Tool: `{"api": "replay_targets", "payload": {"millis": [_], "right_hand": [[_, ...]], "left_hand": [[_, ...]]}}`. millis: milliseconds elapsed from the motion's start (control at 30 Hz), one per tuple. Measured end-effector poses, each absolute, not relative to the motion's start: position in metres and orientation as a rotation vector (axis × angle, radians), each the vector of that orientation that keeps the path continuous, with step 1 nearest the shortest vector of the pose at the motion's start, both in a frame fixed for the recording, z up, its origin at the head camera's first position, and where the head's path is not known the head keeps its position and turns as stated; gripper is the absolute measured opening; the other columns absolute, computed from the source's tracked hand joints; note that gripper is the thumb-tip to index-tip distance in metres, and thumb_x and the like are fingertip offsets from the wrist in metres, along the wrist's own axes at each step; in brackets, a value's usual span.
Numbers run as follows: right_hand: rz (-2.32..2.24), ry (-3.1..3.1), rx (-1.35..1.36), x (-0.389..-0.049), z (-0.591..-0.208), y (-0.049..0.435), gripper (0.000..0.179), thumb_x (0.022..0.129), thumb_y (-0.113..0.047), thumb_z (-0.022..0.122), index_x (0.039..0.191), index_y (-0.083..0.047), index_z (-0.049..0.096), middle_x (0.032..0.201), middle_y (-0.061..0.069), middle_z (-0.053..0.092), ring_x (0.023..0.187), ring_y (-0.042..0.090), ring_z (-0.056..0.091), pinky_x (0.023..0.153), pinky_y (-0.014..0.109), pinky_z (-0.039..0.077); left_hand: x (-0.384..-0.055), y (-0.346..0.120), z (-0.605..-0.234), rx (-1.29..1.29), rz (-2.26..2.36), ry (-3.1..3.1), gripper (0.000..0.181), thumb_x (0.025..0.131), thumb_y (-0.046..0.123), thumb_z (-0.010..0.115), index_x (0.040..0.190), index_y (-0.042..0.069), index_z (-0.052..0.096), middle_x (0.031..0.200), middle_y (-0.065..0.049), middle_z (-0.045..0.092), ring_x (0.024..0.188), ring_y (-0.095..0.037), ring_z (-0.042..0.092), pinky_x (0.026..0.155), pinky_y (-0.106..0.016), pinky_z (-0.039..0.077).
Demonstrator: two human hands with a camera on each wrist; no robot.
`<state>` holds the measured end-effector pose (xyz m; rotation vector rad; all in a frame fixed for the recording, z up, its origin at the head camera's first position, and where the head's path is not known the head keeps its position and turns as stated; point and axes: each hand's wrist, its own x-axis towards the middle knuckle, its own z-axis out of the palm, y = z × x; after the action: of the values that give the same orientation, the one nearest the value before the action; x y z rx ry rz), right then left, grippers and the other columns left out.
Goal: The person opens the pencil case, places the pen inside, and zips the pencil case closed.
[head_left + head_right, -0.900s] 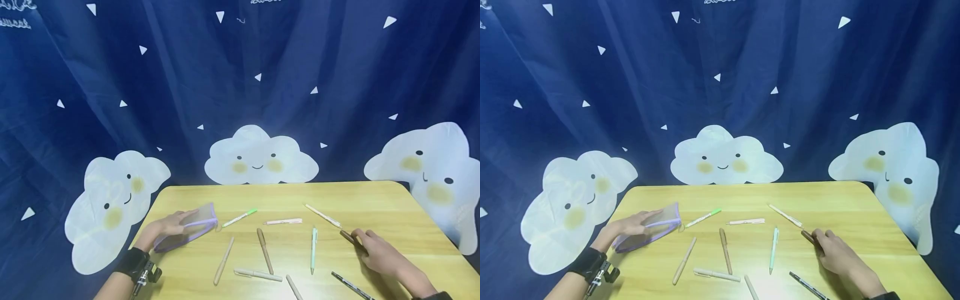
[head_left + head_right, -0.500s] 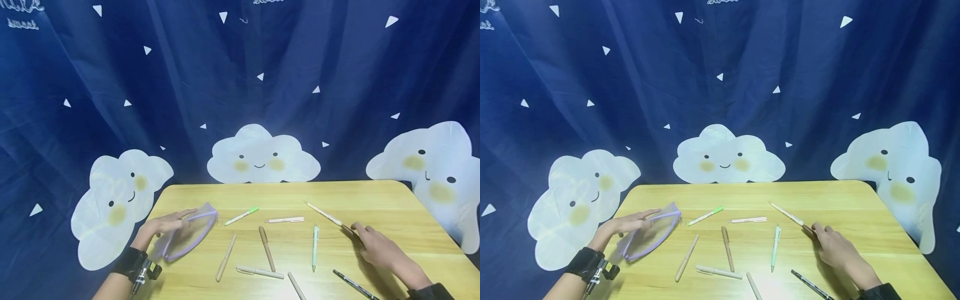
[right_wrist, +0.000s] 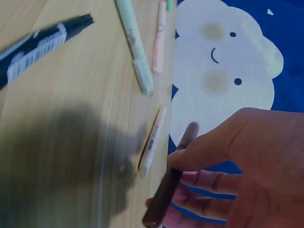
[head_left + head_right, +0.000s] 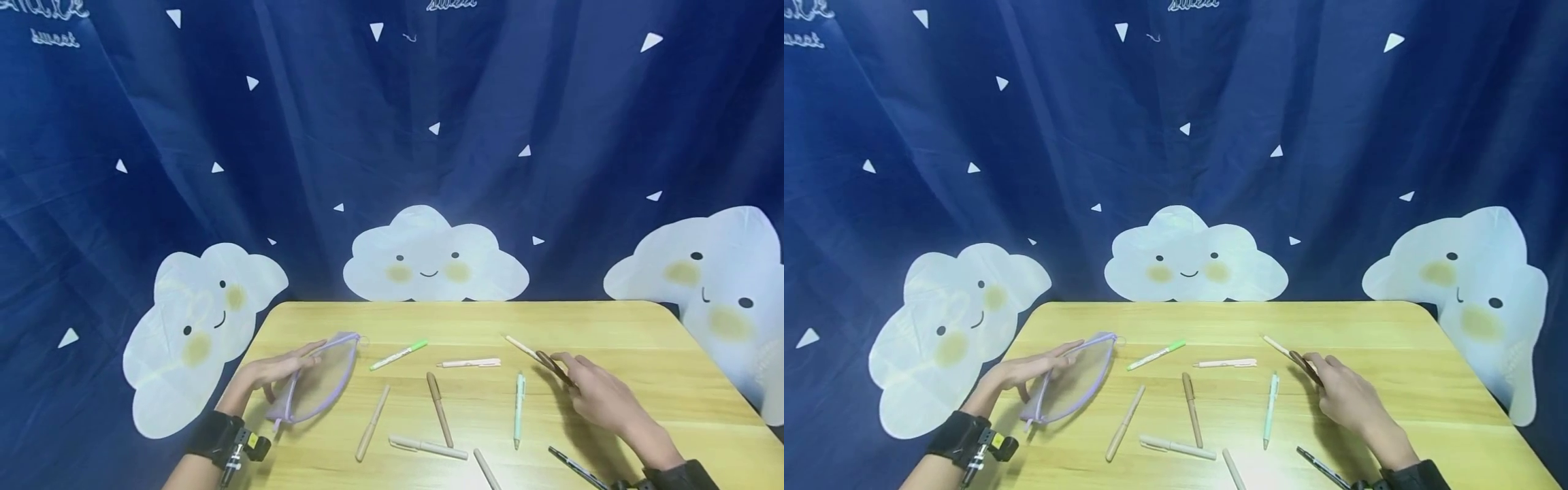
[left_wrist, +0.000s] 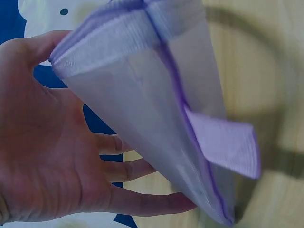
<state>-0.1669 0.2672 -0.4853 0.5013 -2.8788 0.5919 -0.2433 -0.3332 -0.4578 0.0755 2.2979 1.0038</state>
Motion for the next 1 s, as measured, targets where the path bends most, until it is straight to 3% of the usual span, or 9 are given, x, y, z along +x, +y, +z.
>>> {"api": "replay_targets", "payload": {"millis": [267,600,767,1000], "right_hand": [[0.672,-2.744,0.479,-0.173,-0.485,0.246,0.057,0.074,0.011,0.072,0.128,-0.007,0.066,0.091,-0.002,0.064,0.074,0.011,0.058,0.057,0.032,0.047],[0.825,-2.578,0.424,-0.181,-0.488,0.205,0.039,0.081,0.01,0.074,0.118,-0.003,0.073,0.095,0.003,0.071,0.075,0.014,0.064,0.058,0.03,0.051],[0.873,-2.601,0.424,-0.186,-0.494,0.186,0.039,0.081,0.011,0.074,0.117,-0.003,0.074,0.098,0.006,0.073,0.076,0.017,0.066,0.058,0.028,0.052],[0.962,-2.633,0.39,-0.189,-0.501,0.16,0.038,0.08,0.012,0.071,0.115,-0.001,0.074,0.094,0.005,0.072,0.071,0.01,0.06,0.058,0.025,0.049]], "left_hand": [[-0.239,-0.328,-0.461,0.052,1.096,2.26,0.083,0.098,0.064,0.051,0.166,0.034,0.015,0.167,-0.028,0.0,0.143,-0.067,0.011,0.065,-0.079,0.05],[-0.233,-0.315,-0.462,0.061,1.15,2.261,0.08,0.1,0.065,0.048,0.166,0.036,0.013,0.169,-0.023,-0.005,0.145,-0.066,0.006,0.066,-0.08,0.049],[-0.228,-0.313,-0.464,0.063,1.18,2.27,0.075,0.103,0.061,0.044,0.166,0.037,0.011,0.17,-0.02,-0.007,0.146,-0.065,0.003,0.065,-0.08,0.049],[-0.225,-0.308,-0.467,0.073,1.171,2.292,0.074,0.103,0.064,0.04,0.166,0.037,0.01,0.17,-0.018,-0.008,0.146,-0.065,0.004,0.066,-0.083,0.046]]}}
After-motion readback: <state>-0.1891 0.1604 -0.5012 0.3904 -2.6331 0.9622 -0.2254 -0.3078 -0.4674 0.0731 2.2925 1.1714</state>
